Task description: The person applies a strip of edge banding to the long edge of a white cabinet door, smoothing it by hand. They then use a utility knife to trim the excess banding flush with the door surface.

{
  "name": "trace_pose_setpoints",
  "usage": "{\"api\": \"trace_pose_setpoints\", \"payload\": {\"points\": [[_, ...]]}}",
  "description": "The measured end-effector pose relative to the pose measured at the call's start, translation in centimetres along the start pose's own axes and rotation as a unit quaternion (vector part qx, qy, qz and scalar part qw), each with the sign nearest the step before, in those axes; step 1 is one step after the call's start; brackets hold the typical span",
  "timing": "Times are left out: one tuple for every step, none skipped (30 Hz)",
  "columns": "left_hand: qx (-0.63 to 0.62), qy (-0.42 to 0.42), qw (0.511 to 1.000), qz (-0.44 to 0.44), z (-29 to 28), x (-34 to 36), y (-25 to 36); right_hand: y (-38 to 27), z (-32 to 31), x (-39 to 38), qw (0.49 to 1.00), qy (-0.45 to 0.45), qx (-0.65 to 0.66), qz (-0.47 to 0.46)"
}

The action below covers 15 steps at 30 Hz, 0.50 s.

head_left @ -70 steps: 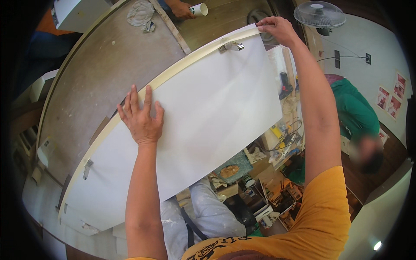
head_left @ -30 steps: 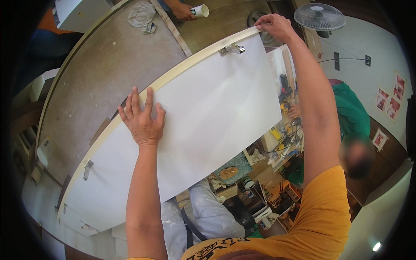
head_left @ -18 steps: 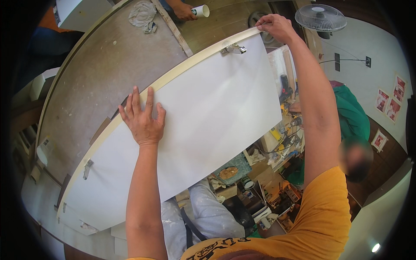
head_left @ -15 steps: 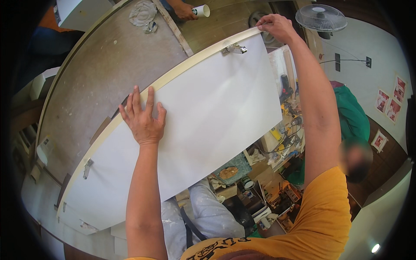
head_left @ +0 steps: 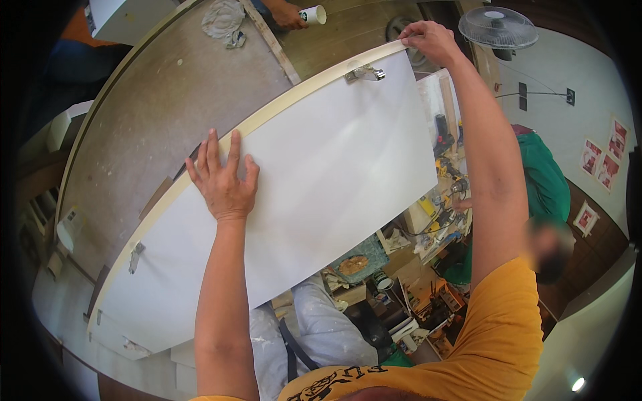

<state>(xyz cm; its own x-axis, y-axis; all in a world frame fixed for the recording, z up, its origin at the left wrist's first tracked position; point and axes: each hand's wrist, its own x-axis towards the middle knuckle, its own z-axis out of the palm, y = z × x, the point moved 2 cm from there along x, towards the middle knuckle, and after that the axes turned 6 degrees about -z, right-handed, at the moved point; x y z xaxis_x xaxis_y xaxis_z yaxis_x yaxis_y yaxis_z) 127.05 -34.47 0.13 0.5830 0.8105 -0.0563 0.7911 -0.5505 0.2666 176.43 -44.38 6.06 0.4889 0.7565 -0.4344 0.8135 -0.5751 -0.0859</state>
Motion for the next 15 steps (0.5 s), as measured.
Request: {"api": "trace_pose_setpoints", "payload": {"points": [[0.0, 0.0, 1.0, 0.0, 0.0, 0.0, 0.0, -0.2, -0.1, 0.0, 1.0, -0.003, -0.002, 0.005], [-0.001, 0.0, 1.0, 0.0, 0.0, 0.0, 0.0, -0.3, -0.1, 0.0, 1.0, -0.006, -0.004, 0.011], [-0.001, 0.001, 1.0, 0.001, 0.0, 0.0, 0.0, -0.3, 0.0, 0.0, 1.0, -0.005, 0.0, 0.011], [-0.002, 0.001, 1.0, 0.001, 0.0, 0.0, -0.1, -0.2, 0.0, 0.0, 1.0, -0.003, 0.004, 0.011], [-0.004, 0.001, 1.0, 0.001, 0.0, 0.0, 0.0, -0.1, 0.1, 0.0, 1.0, -0.002, 0.008, 0.012], [-0.005, 0.002, 1.0, 0.001, 0.0, 0.0, 0.0, 0.1, 0.3, 0.2, 1.0, -0.004, 0.012, 0.012], [-0.006, 0.002, 1.0, 0.001, -0.1, 0.0, 0.0, 0.3, 0.4, 0.3, 1.0, -0.007, 0.017, 0.013], [-0.007, 0.002, 1.0, 0.001, 0.0, 0.0, 0.0, 0.5, 0.5, 0.4, 1.0, -0.009, 0.021, 0.014], [-0.007, 0.002, 1.0, 0.002, 0.1, 0.0, 0.0, 0.8, 0.6, 0.4, 0.999, -0.012, 0.026, 0.016], [-0.006, 0.002, 1.0, 0.002, 0.0, 0.0, -0.1, 0.8, 0.7, 0.4, 0.999, -0.014, 0.033, 0.017], [-0.005, -0.002, 1.0, 0.0, 0.0, 0.0, -0.2, 0.7, 0.8, 0.5, 0.999, -0.017, 0.04, 0.017], [-0.004, -0.005, 1.0, -0.001, -0.1, 0.0, -0.2, 0.8, 0.9, 0.5, 0.998, -0.021, 0.047, 0.02], [-0.004, -0.009, 1.0, -0.002, -0.1, 0.0, 0.0, 1.0, 0.9, 0.5, 0.998, -0.024, 0.053, 0.025], [-0.002, -0.008, 1.0, -0.001, -0.1, 0.0, 0.0, 1.2, 1.0, 0.6, 0.997, -0.027, 0.059, 0.029], [0.0, -0.008, 1.0, 0.001, -0.2, 0.0, 0.1, 1.4, 1.2, 0.5, 0.998, -0.022, 0.052, 0.02]]}}
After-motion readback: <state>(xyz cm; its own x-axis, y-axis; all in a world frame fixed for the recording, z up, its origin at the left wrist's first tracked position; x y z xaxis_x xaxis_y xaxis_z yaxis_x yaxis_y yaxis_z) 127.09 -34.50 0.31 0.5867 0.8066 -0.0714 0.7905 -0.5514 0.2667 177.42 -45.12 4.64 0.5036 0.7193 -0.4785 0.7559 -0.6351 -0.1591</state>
